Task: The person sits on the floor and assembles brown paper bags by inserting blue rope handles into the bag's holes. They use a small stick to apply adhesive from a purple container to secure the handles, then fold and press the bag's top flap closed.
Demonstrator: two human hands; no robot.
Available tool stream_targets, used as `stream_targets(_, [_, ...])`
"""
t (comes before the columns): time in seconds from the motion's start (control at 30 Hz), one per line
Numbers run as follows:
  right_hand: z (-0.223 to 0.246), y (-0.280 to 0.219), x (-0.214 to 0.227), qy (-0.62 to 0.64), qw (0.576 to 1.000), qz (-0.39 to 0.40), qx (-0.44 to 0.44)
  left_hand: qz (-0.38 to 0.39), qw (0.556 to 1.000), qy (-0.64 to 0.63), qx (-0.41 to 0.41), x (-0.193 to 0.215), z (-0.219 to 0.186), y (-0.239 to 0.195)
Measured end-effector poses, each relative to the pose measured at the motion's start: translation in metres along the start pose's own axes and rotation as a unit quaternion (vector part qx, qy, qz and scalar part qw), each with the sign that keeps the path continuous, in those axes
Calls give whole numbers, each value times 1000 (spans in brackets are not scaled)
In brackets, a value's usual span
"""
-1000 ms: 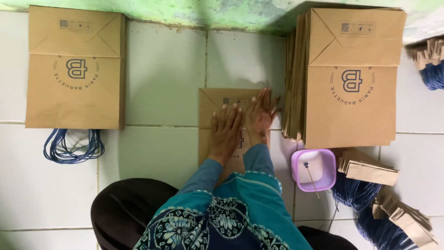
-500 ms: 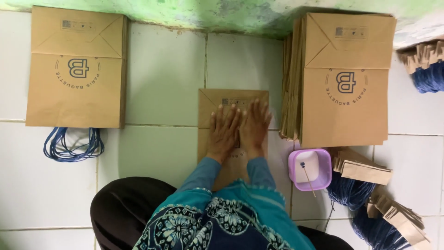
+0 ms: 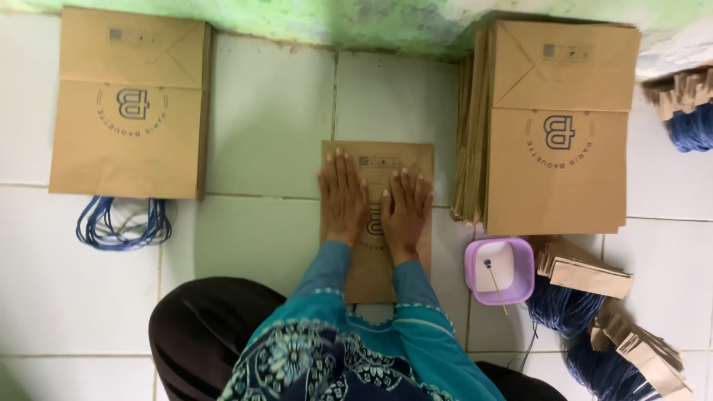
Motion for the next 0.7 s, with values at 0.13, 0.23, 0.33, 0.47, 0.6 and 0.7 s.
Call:
stream_targets(0.13, [4, 1, 1, -14, 1000, 2, -2, 1, 999, 9, 39, 1, 10, 27])
stream_targets(0.23, [7, -2, 1, -29, 1000, -9, -2, 36, 997, -35, 54, 6, 2, 20])
stream_targets(0.33, [7, 2, -5, -34, 999, -11, -3, 60, 997, -3, 50, -3, -9, 5])
stream_targets(0.47, [0, 2, -6, -30, 999, -19, -2, 75, 996, -49, 11, -11, -23, -19])
stream_targets(0.6, [-6, 1, -9, -44, 998, -36, 0, 87, 993, -65, -51, -22, -25, -39])
stream_targets(0.7, [4, 7, -8, -72, 996, 26, -53, 29, 995, -48, -86, -39, -14, -43])
Point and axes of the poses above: each hand's wrist, its own y-axis towards the middle knuckle, its own x-axis out of the back of the hand, z = x × y, the point moved 3 cm from there along y, towards the middle knuckle, and after that the axes turned 5 degrees about y, right-handed, at the moved point
